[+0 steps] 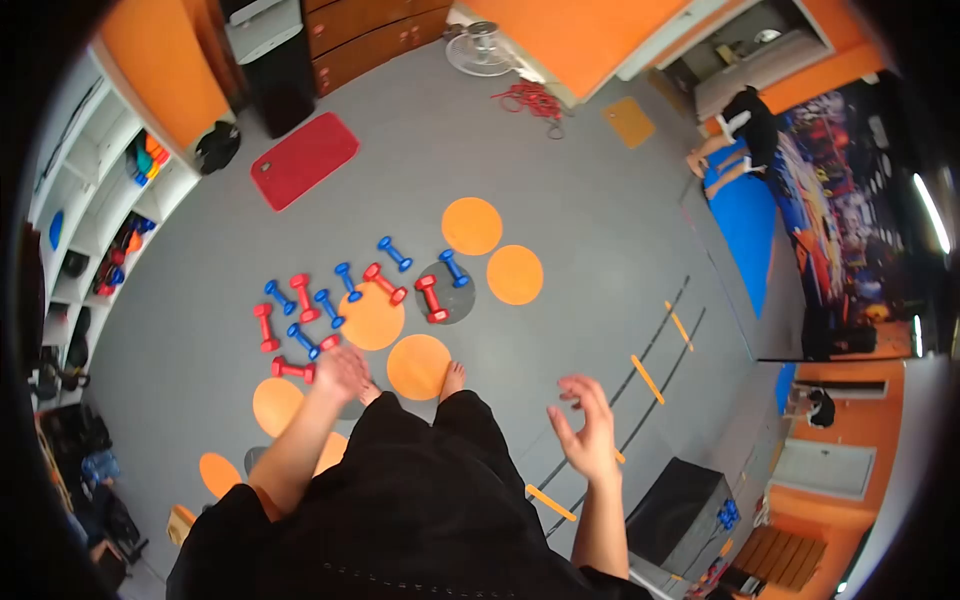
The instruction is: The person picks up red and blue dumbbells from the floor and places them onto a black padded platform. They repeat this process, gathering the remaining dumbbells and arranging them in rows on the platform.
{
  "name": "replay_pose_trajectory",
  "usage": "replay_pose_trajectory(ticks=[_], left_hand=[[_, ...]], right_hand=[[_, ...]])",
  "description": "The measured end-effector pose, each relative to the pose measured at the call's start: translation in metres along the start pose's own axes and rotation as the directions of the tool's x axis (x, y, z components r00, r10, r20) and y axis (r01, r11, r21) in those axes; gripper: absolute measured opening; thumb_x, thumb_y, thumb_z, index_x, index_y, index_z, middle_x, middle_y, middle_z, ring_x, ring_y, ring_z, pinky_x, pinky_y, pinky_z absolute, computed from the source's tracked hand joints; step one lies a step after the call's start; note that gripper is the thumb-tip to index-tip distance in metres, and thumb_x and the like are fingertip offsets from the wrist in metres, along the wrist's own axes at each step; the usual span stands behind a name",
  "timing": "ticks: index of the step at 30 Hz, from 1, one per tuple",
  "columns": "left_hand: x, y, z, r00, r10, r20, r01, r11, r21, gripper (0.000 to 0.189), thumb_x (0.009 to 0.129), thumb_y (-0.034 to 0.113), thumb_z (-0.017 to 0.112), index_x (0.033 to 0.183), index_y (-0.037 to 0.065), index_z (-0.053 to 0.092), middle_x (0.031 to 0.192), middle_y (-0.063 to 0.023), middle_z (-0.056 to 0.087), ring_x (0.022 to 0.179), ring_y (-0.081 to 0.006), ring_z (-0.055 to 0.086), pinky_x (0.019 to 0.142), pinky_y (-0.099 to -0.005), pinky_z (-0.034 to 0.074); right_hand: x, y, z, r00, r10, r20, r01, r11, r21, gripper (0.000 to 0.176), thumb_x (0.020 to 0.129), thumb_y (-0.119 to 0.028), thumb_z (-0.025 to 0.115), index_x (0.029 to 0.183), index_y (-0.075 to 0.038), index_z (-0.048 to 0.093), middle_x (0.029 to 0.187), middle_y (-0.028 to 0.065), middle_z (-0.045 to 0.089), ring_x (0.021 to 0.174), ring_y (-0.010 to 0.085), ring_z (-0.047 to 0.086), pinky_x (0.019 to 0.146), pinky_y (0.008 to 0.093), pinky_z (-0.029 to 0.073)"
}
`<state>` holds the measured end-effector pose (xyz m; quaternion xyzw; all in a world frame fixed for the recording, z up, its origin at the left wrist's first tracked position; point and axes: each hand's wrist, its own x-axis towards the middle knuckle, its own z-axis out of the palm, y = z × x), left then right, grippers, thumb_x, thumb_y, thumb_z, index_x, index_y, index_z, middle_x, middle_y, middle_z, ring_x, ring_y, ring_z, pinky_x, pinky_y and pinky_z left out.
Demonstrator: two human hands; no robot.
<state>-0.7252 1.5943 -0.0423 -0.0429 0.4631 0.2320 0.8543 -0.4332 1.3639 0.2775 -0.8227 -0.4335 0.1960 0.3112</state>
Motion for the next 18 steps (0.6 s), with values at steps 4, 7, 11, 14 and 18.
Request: replay_pose_trajectory(ticks=[4, 7, 11, 14, 18], left_hand=[[-0.025, -0.04, 0.006, 0.977, -0.161, -0.143, 0.163, 0.987, 0.006, 0.028, 0.094, 0.032, 0.047, 0.102, 0.007, 0.058, 0.093, -0.0053, 0.062, 0.083, -0.0246, 0.06, 0.079, -0.0393, 0.049], [-0.015, -0.05, 0.019, 0.989, -0.099, -0.114, 0.109, 0.99, 0.088, 0.032, 0.097, 0.037, 0.047, 0.106, 0.009, 0.058, 0.095, -0.0046, 0.062, 0.085, -0.0225, 0.06, 0.081, -0.0391, 0.049], [0.002, -0.055, 0.053, 0.995, 0.063, -0.078, -0.055, 0.993, 0.102, 0.027, 0.095, 0.032, 0.051, 0.104, 0.008, 0.059, 0.093, -0.0049, 0.065, 0.084, -0.0224, 0.062, 0.081, -0.0377, 0.049], [0.025, -0.059, 0.075, 0.968, 0.13, -0.213, -0.11, 0.989, 0.103, 0.028, 0.094, 0.031, 0.051, 0.107, 0.007, 0.058, 0.1, -0.0056, 0.061, 0.091, -0.0212, 0.06, 0.082, -0.0364, 0.049], [0.096, -0.072, 0.078, 0.939, 0.146, -0.311, -0.135, 0.989, 0.058, 0.03, 0.095, 0.031, 0.051, 0.109, 0.006, 0.057, 0.099, -0.0061, 0.06, 0.091, -0.0219, 0.06, 0.081, -0.0364, 0.049]], right_hand=[[0.02, 0.036, 0.04, 0.986, 0.069, 0.155, -0.112, 0.952, 0.286, 0.029, 0.088, -0.003, 0.065, 0.117, -0.005, 0.061, 0.116, 0.0107, 0.061, 0.092, 0.0176, 0.064, 0.081, 0.0303, 0.051], [0.061, 0.075, 0.071, 0.916, 0.109, 0.385, -0.291, 0.842, 0.454, 0.025, 0.092, -0.006, 0.061, 0.116, -0.003, 0.061, 0.113, 0.0091, 0.062, 0.093, 0.0154, 0.063, 0.082, 0.0282, 0.051], [0.142, 0.125, 0.124, 0.744, 0.097, 0.661, -0.537, 0.676, 0.505, 0.022, 0.095, -0.008, 0.058, 0.116, -0.001, 0.06, 0.112, 0.0071, 0.063, 0.092, 0.0129, 0.062, 0.084, 0.0267, 0.05], [0.206, 0.195, 0.183, 0.633, 0.081, 0.77, -0.591, 0.693, 0.413, 0.023, 0.096, -0.01, 0.058, 0.116, 0.001, 0.06, 0.104, 0.005, 0.065, 0.087, 0.0113, 0.062, 0.08, 0.0269, 0.05], [0.302, 0.287, 0.266, 0.502, 0.235, 0.832, -0.663, 0.722, 0.196, 0.024, 0.093, -0.015, 0.059, 0.114, -0.004, 0.061, 0.096, 0.0027, 0.067, 0.08, 0.0111, 0.063, 0.073, 0.0272, 0.05]])
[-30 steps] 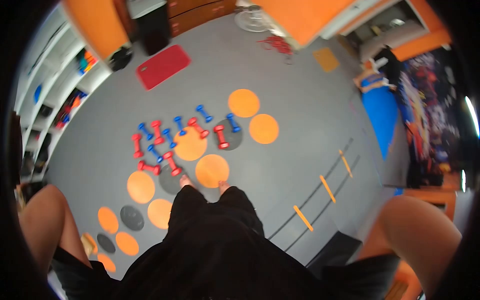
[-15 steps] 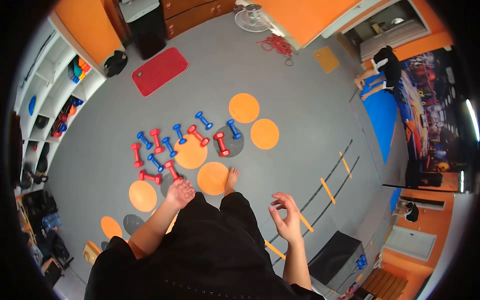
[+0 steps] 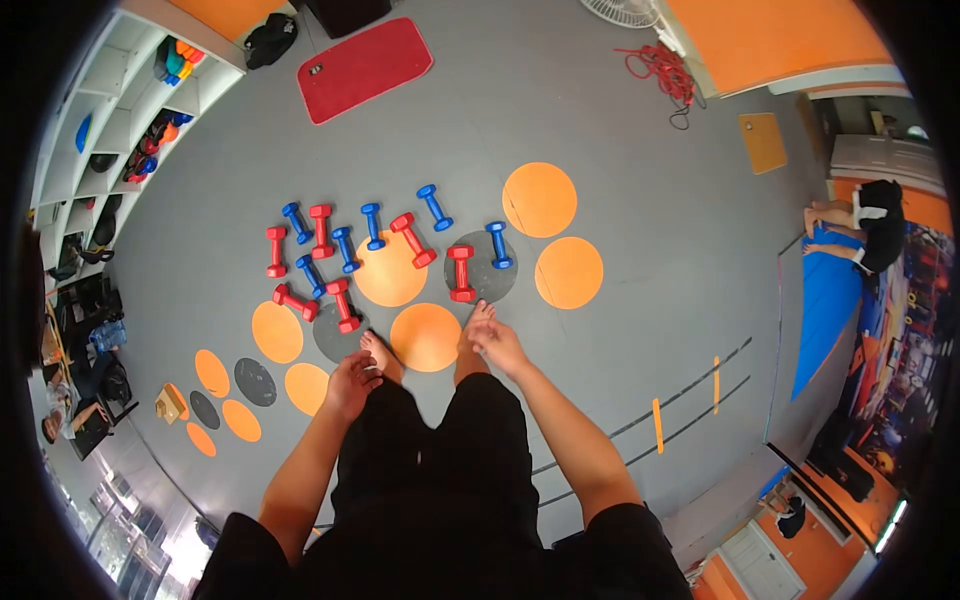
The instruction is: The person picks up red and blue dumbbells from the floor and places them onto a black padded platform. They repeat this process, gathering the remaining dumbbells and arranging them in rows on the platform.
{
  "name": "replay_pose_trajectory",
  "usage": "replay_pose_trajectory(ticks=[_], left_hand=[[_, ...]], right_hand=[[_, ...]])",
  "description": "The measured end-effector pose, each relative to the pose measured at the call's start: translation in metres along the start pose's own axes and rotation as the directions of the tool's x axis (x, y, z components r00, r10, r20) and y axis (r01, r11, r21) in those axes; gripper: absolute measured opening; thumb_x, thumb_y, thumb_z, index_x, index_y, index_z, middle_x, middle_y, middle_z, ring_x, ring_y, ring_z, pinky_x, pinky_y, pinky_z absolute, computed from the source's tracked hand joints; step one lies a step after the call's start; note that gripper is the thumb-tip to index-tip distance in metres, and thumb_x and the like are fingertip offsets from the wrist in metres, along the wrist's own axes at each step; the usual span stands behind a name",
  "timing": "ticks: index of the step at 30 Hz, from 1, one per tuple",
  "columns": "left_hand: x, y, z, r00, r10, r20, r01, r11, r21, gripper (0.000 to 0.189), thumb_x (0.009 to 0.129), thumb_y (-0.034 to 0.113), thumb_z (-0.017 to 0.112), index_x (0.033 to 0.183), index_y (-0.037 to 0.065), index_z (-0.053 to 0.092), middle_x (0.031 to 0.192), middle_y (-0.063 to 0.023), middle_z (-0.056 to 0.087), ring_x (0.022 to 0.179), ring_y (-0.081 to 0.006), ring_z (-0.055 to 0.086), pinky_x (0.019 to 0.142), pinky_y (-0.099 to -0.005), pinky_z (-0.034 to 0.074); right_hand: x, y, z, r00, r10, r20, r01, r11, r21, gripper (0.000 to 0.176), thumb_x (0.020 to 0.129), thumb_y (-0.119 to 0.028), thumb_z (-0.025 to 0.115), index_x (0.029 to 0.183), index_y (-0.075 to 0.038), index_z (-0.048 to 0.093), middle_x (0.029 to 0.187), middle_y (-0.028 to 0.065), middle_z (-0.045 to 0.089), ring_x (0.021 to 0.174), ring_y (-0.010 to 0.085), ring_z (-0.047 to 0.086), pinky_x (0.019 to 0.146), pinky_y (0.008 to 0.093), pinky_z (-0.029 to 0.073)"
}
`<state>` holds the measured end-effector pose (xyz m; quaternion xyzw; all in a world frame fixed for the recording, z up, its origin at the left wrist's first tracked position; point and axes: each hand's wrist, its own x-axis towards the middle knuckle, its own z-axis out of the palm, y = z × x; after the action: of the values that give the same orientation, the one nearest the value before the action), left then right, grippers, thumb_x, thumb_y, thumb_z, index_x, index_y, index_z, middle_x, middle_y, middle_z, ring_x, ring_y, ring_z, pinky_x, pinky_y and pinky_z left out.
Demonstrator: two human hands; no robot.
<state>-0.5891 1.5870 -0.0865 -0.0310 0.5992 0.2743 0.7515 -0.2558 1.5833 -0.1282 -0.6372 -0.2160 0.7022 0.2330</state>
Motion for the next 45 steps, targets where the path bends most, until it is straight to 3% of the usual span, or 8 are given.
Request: replay_pose_trajectory(ticks=[11, 15, 25, 30, 31, 36, 40, 45], left_hand=[[0.452, -0.04, 0.05, 0.983, 0.168, 0.078, -0.184, 0.836, 0.516, 0.022, 0.09, 0.026, 0.06, 0.097, 0.005, 0.058, 0.084, -0.0029, 0.055, 0.079, -0.0108, 0.054, 0.069, -0.0273, 0.046], [0.628, -0.033, 0.072, 0.92, 0.384, -0.073, -0.196, 0.615, 0.764, 0.061, 0.079, 0.037, 0.074, 0.121, -0.003, 0.057, 0.102, -0.0112, 0.065, 0.092, -0.0183, 0.061, 0.078, -0.0314, 0.048], [0.725, -0.011, 0.059, 0.963, 0.265, -0.055, -0.172, 0.753, 0.635, 0.044, 0.075, 0.019, 0.078, 0.108, -0.006, 0.062, 0.089, -0.01, 0.066, 0.08, -0.02, 0.065, 0.072, -0.0351, 0.054], [0.603, -0.022, 0.031, 0.989, 0.03, 0.143, -0.072, 0.952, 0.299, 0.022, 0.082, 0.009, 0.07, 0.098, -0.002, 0.061, 0.083, -0.0117, 0.066, 0.078, -0.0227, 0.066, 0.068, -0.0355, 0.055], [0.578, -0.02, 0.007, 0.988, -0.076, 0.133, -0.023, 0.782, 0.622, 0.02, 0.084, 0.01, 0.069, 0.1, 0.0, 0.063, 0.086, -0.0098, 0.067, 0.082, -0.0208, 0.066, 0.073, -0.0348, 0.055], [0.272, -0.008, -0.002, 0.981, -0.153, 0.124, 0.072, 0.864, 0.498, 0.041, 0.081, 0.002, 0.071, 0.119, 0.002, 0.056, 0.1, -0.0078, 0.065, 0.094, -0.0214, 0.066, 0.09, -0.0405, 0.053], [0.053, 0.048, 0.053, 0.909, -0.18, 0.376, 0.102, 0.971, 0.218, 0.017, 0.081, 0.005, 0.076, 0.089, 0.005, 0.061, 0.082, -0.0081, 0.066, 0.079, -0.0195, 0.066, 0.076, -0.037, 0.054], [-0.035, -0.001, 0.051, 0.971, 0.225, 0.083, -0.236, 0.956, 0.173, 0.011, 0.08, 0.0, 0.07, 0.078, 0.002, 0.059, 0.061, -0.0076, 0.058, 0.048, -0.019, 0.055, 0.049, -0.0325, 0.044]], right_hand=[[0.429, 0.17, -0.153, 0.842, -0.122, -0.526, -0.244, 0.784, -0.571, 0.061, 0.078, -0.031, 0.07, 0.128, 0.0, 0.052, 0.117, 0.0215, 0.063, 0.111, 0.0361, 0.06, 0.096, 0.0413, 0.048], [0.51, 0.225, -0.154, 0.833, -0.139, -0.536, -0.317, 0.673, -0.669, 0.072, 0.079, -0.03, 0.07, 0.137, 0.001, 0.041, 0.121, 0.0246, 0.06, 0.116, 0.0374, 0.058, 0.099, 0.0431, 0.046], [0.517, 0.256, -0.146, 0.86, -0.067, -0.506, -0.339, 0.665, -0.665, 0.045, 0.081, -0.023, 0.068, 0.117, -0.002, 0.051, 0.101, 0.0247, 0.067, 0.097, 0.0413, 0.065, 0.085, 0.0478, 0.051], [0.454, 0.241, -0.138, 0.888, 0.198, -0.415, -0.398, 0.782, -0.479, 0.039, 0.077, -0.027, 0.071, 0.105, -0.002, 0.06, 0.101, 0.0243, 0.067, 0.1, 0.0395, 0.065, 0.084, 0.047, 0.051], [0.424, 0.227, -0.13, 0.898, 0.203, -0.389, -0.384, 0.795, -0.47, 0.037, 0.077, -0.026, 0.071, 0.103, -0.002, 0.06, 0.098, 0.0232, 0.068, 0.097, 0.0372, 0.067, 0.082, 0.0458, 0.052], [0.194, 0.097, -0.084, 0.998, 0.038, -0.055, -0.044, 0.993, -0.106, 0.035, 0.077, -0.023, 0.081, 0.102, -0.006, 0.062, 0.088, 0.003, 0.067, 0.078, 0.0119, 0.061, 0.075, 0.0332, 0.052], [0.04, -0.027, -0.045, 0.984, 0.07, 0.162, -0.109, 0.963, 0.248, 0.027, 0.076, -0.014, 0.084, 0.092, -0.01, 0.062, 0.086, 0.0023, 0.066, 0.082, 0.0141, 0.064, 0.082, 0.0341, 0.052], [-0.001, -0.061, -0.006, 0.958, -0.014, 0.286, -0.083, 0.943, 0.322, 0.016, 0.083, -0.003, 0.072, 0.088, -0.005, 0.057, 0.067, 0.0057, 0.056, 0.062, 0.0172, 0.056, 0.063, 0.0316, 0.046]])
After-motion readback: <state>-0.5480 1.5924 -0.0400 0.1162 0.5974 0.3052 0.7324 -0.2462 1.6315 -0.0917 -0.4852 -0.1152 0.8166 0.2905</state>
